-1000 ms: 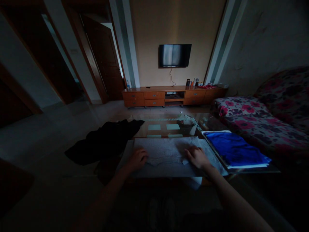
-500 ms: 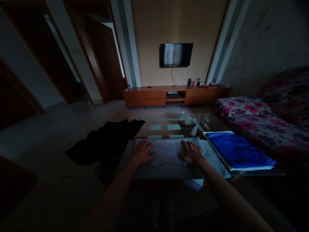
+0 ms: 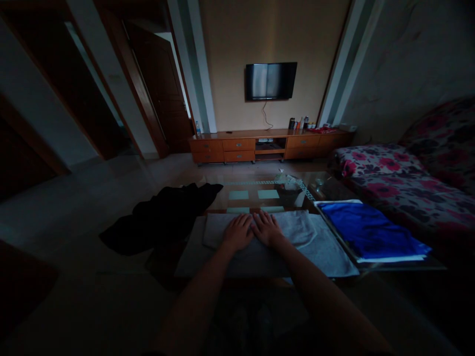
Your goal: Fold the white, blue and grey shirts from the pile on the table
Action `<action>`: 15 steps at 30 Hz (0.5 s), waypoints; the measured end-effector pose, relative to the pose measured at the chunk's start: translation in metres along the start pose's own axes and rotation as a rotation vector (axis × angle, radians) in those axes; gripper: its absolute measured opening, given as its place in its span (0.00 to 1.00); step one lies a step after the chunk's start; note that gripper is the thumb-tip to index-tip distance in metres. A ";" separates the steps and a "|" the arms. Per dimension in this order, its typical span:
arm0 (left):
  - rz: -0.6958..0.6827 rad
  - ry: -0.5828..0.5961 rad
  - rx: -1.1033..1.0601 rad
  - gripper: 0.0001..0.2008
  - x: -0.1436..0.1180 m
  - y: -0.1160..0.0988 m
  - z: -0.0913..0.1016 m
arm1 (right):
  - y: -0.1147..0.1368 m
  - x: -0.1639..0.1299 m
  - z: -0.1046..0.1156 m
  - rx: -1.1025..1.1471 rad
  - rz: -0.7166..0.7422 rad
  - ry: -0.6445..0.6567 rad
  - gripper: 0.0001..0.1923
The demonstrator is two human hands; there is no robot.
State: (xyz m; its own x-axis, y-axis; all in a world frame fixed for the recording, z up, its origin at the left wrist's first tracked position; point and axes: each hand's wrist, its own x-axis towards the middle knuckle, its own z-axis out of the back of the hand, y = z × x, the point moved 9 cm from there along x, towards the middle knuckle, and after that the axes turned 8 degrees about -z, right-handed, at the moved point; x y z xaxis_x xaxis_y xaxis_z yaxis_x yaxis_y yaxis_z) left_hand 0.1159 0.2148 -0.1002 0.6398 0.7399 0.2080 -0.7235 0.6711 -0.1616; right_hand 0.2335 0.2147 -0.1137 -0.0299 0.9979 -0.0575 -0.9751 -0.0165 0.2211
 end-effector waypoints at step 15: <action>0.282 -0.031 0.105 0.37 -0.049 0.099 0.032 | -0.163 -0.030 0.033 -0.101 -0.246 -0.204 0.42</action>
State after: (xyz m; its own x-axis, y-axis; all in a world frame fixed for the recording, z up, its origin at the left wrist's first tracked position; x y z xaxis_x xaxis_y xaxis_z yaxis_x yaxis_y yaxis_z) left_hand 0.0044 0.2431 -0.0953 0.4028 0.8934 0.1989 -0.8953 0.4297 -0.1170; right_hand 0.4005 0.1891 -0.1158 0.2435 0.9646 0.1014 -0.9649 0.2303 0.1264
